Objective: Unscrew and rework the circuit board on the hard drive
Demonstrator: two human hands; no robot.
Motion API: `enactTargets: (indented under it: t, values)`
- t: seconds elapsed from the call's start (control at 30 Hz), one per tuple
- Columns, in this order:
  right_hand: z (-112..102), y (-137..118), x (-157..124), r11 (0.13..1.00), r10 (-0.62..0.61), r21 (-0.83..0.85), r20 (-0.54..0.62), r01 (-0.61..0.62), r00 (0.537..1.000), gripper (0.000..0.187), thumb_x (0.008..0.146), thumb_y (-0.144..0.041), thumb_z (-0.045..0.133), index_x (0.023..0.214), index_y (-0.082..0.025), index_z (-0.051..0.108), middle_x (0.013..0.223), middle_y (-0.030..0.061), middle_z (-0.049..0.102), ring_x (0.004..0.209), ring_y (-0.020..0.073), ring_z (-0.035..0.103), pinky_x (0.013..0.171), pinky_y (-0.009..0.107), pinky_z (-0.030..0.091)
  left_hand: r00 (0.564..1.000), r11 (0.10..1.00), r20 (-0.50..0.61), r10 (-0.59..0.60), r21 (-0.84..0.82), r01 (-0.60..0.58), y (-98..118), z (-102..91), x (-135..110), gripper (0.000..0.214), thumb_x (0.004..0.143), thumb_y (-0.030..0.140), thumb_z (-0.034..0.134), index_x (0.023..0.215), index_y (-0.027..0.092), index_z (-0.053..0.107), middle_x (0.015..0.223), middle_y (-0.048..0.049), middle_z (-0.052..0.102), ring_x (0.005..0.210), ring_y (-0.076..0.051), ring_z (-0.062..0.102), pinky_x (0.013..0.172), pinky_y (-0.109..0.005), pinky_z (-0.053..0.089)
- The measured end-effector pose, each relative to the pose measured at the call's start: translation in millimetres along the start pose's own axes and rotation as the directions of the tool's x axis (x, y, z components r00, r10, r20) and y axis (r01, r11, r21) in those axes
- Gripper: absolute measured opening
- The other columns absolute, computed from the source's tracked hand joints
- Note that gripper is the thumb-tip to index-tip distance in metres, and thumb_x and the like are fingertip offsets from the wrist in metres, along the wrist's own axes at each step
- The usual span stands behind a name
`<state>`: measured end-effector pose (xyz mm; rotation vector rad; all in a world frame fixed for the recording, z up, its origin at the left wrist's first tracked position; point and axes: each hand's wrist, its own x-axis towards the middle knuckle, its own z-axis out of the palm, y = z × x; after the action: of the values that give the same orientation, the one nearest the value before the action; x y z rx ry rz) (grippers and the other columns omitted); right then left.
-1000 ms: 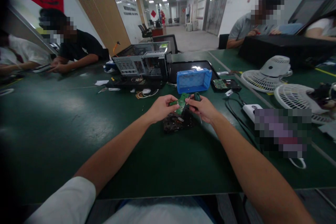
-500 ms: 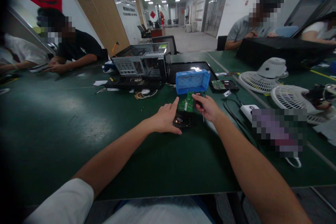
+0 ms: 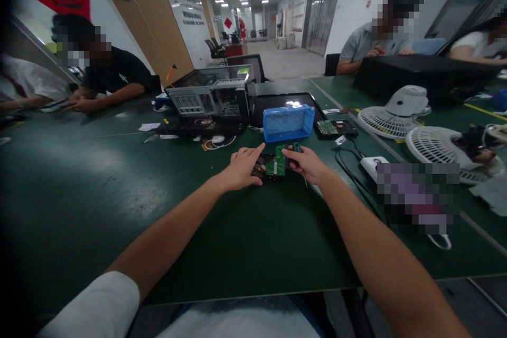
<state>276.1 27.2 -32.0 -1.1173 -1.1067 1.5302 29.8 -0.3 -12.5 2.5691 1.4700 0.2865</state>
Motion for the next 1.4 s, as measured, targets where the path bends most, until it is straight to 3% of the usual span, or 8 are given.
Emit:
enactTargets:
  t: [0.1, 0.17, 0.23, 0.3, 0.47, 0.63, 1.03, 1.4]
  values:
    - [0, 1, 0, 1.000, 0.007, -0.009, 0.019, -0.006, 1.000, 0.041, 0.067, -0.034, 0.093, 0.088, -0.020, 0.061, 0.062, -0.0049, 0.052, 0.047, 0.0063, 0.042, 0.034, 0.016, 0.022, 0.992, 1.000, -0.128, 0.018, 0.024, -0.015, 12, 5.3, -7, 0.105, 0.075, 0.047, 0.083, 0.160, 0.020, 0.026, 0.155, -0.0172, 0.045, 0.139, -0.039, 0.040, 0.112, -0.055, 0.038]
    - [0, 1, 0, 1.000, 0.006, -0.006, 0.031, -0.005, 0.999, 0.041, 0.068, -0.034, 0.093, 0.087, -0.020, 0.060, 0.063, -0.0050, 0.052, 0.048, 0.0063, 0.042, 0.035, 0.016, 0.022, 0.960, 0.999, -0.278, 0.038, -0.005, -0.041, 22, 13.0, -16, 0.078, 0.084, 0.047, 0.074, 0.150, 0.017, 0.042, 0.147, -0.0166, 0.052, 0.133, -0.037, 0.046, 0.107, -0.052, 0.044]
    - [0, 2, 0, 1.000, 0.004, -0.005, 0.030, -0.004, 1.000, 0.043, 0.067, -0.035, 0.093, 0.087, -0.020, 0.059, 0.064, -0.0052, 0.052, 0.048, 0.0062, 0.043, 0.036, 0.016, 0.022, 0.902, 0.995, -0.430, 0.032, -0.069, -0.068, 32, 24.0, -27, 0.042, 0.096, 0.033, 0.059, 0.134, 0.016, 0.055, 0.133, -0.0150, 0.058, 0.122, -0.029, 0.056, 0.102, -0.045, 0.050]
    - [1, 3, 1, 1.000, 0.008, -0.009, 0.025, -0.008, 1.000, 0.044, 0.066, -0.036, 0.094, 0.086, -0.020, 0.058, 0.064, -0.0056, 0.051, 0.048, 0.0061, 0.042, 0.036, 0.017, 0.022, 0.878, 0.984, -0.472, 0.078, -0.104, -0.144, 40, 35.9, -38, 0.029, 0.100, 0.026, 0.050, 0.125, 0.016, 0.059, 0.125, -0.0138, 0.060, 0.113, -0.024, 0.061, 0.094, -0.038, 0.055]
    - [5, 4, -1, 1.000, 0.013, -0.027, 0.041, -0.011, 0.999, 0.047, 0.065, -0.037, 0.094, 0.085, -0.020, 0.056, 0.064, -0.0061, 0.049, 0.048, 0.0059, 0.041, 0.036, 0.017, 0.020, 0.889, 0.920, -0.258, 0.379, 0.002, -0.392, 57, 52.0, -56, 0.028, 0.104, 0.030, 0.043, 0.115, 0.016, 0.064, 0.118, -0.0093, 0.063, 0.085, -0.016, 0.065, 0.067, -0.028, 0.056]
    - [6, 5, -3, 0.999, 0.019, -0.037, 0.065, -0.017, 0.998, 0.046, 0.067, -0.038, 0.092, 0.088, -0.020, 0.056, 0.064, -0.0062, 0.049, 0.049, 0.0060, 0.041, 0.037, 0.017, 0.019, 0.864, 0.893, -0.235, 0.446, 0.050, -0.447, 67, 49.1, -58, 0.035, 0.107, 0.034, 0.036, 0.113, 0.016, 0.066, 0.116, -0.0082, 0.064, 0.077, -0.013, 0.063, 0.059, -0.026, 0.053]
    - [9, 13, 1, 0.985, -0.048, -0.168, -0.007, 0.046, 0.999, 0.047, 0.065, -0.043, 0.093, 0.090, -0.019, 0.060, 0.059, -0.0071, 0.047, 0.048, 0.0070, 0.040, 0.040, 0.018, 0.022, 0.920, 0.961, -0.283, 0.271, 0.139, -0.240, 60, 43.3, -56, 0.043, 0.106, 0.035, 0.037, 0.135, 0.015, 0.060, 0.139, -0.0127, 0.061, 0.096, -0.020, 0.071, 0.062, -0.030, 0.059]
    - [12, 12, -1, 0.967, -0.088, -0.243, -0.037, 0.077, 0.995, 0.059, 0.069, -0.035, 0.089, 0.120, -0.019, 0.066, 0.068, -0.0044, 0.056, 0.050, 0.0067, 0.042, 0.041, 0.017, 0.025, 0.981, 0.984, -0.175, 0.086, 0.170, -0.056, 62, 42.5, -53, 0.053, 0.104, 0.044, 0.041, 0.149, 0.016, 0.049, 0.157, -0.0177, 0.047, 0.105, -0.027, 0.072, 0.069, -0.036, 0.062]
